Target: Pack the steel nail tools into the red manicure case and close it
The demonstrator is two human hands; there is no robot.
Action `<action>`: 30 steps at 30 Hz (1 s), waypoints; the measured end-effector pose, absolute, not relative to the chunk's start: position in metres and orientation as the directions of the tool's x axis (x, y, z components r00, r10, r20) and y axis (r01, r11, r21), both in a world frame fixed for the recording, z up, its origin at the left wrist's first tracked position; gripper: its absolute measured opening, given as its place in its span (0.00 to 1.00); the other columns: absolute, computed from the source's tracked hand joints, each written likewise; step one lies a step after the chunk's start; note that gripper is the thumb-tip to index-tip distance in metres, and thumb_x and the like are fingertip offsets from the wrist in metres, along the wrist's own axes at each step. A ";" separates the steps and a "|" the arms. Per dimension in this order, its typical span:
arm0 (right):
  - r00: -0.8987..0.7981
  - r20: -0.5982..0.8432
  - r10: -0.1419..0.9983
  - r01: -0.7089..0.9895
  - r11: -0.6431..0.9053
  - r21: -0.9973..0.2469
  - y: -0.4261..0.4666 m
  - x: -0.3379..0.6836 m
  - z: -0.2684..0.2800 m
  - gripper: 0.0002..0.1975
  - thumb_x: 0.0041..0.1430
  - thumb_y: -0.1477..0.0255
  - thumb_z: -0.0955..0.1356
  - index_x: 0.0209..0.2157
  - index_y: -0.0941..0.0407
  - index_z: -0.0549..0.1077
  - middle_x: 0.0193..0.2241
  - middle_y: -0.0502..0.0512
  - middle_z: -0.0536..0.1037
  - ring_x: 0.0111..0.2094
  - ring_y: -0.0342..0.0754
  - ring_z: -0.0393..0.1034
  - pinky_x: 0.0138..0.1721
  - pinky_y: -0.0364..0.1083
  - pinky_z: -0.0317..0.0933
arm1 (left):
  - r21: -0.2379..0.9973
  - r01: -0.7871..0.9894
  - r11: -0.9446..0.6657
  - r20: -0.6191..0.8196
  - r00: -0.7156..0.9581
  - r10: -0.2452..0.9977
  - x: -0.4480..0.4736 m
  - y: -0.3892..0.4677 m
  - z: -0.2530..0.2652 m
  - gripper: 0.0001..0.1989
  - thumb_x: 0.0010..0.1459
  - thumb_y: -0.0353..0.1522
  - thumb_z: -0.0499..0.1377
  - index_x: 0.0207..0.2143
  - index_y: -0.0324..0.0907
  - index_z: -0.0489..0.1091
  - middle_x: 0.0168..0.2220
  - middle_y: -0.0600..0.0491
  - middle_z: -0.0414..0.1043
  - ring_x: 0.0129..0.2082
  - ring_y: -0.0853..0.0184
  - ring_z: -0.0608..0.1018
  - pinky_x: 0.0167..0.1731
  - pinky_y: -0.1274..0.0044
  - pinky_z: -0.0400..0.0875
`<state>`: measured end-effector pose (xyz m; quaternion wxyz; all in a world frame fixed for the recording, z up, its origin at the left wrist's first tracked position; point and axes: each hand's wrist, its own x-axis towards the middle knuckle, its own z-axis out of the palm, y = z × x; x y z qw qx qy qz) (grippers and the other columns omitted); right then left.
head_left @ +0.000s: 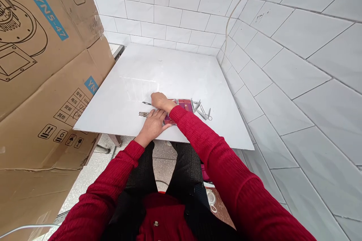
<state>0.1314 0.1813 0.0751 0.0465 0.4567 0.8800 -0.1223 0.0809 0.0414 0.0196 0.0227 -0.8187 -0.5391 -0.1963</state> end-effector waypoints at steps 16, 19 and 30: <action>-0.223 -0.066 0.973 0.184 -0.025 -0.983 0.202 0.252 0.058 0.13 0.46 0.81 0.71 0.36 0.59 0.75 0.20 0.43 0.73 0.21 0.41 0.65 0.26 0.40 0.61 | 0.168 0.892 -0.420 0.317 0.354 0.880 0.080 0.042 0.021 0.30 0.69 0.46 0.56 0.66 0.38 0.66 0.67 0.36 0.67 0.68 0.48 0.68 0.69 0.54 0.57; -0.166 -0.077 0.983 0.181 -0.047 -0.982 0.200 0.267 0.048 0.12 0.43 0.81 0.73 0.33 0.58 0.75 0.21 0.45 0.76 0.22 0.41 0.68 0.28 0.40 0.64 | 0.174 0.892 -0.417 0.318 0.350 0.881 0.080 0.044 0.021 0.30 0.70 0.46 0.55 0.66 0.38 0.66 0.67 0.36 0.67 0.68 0.48 0.68 0.68 0.53 0.57; -0.129 -0.010 0.992 0.227 0.020 -0.974 0.197 0.272 0.033 0.30 0.51 0.78 0.71 0.59 0.59 0.75 0.30 0.47 0.81 0.30 0.44 0.74 0.42 0.47 0.72 | 0.159 0.899 -0.409 0.305 0.349 0.886 0.082 0.045 0.024 0.30 0.71 0.46 0.54 0.66 0.37 0.66 0.68 0.36 0.66 0.68 0.48 0.68 0.68 0.52 0.57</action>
